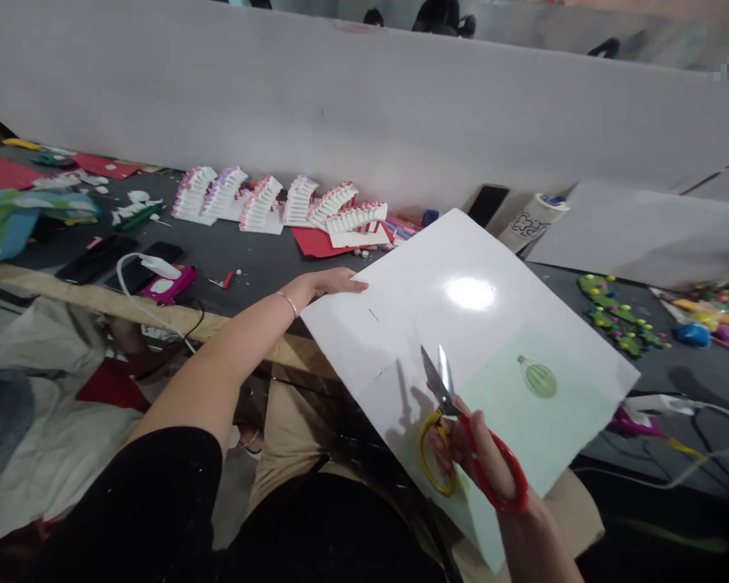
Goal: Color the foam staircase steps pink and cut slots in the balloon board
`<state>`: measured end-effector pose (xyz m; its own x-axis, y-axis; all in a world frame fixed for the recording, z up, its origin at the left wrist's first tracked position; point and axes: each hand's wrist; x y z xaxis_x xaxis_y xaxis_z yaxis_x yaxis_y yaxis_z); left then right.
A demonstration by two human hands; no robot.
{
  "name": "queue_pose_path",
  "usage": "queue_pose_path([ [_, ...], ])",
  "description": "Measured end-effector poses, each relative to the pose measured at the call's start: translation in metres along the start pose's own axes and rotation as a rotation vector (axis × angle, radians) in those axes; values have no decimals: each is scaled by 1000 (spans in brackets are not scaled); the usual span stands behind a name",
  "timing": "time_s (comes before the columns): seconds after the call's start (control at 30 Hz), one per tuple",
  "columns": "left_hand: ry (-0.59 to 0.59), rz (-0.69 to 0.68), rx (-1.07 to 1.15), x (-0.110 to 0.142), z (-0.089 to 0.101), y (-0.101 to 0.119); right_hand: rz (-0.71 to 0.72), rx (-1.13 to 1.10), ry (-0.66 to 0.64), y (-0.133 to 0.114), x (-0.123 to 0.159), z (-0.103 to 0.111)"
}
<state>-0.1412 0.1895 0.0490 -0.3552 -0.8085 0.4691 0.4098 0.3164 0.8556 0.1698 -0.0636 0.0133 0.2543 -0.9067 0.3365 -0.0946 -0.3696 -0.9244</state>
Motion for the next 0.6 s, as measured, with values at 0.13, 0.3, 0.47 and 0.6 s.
queue_pose_path([
  [0.13, -25, 65, 126, -10, 5, -1, -41, -200, -5, 2, -37, -14],
  [0.3, -58, 149, 568, 12, 23, -23, -22, -275, 75, 1, -50, -17],
  [0.47, 29, 20, 1061, 74, -2, -61, 10, -340, 114, 5, -48, -21],
  [0.6, 168, -84, 1356, 119, -62, -83, 31, -345, 110, 8, -46, -25],
])
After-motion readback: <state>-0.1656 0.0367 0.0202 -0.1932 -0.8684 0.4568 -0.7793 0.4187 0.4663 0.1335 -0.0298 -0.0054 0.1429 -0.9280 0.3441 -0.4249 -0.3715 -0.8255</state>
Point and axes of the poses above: each hand's wrist, its own x-axis away from the middle knuckle, its own z-axis out of the back of the hand, y = z × x, and after that the axes turned 6 degrees about z, right-handed
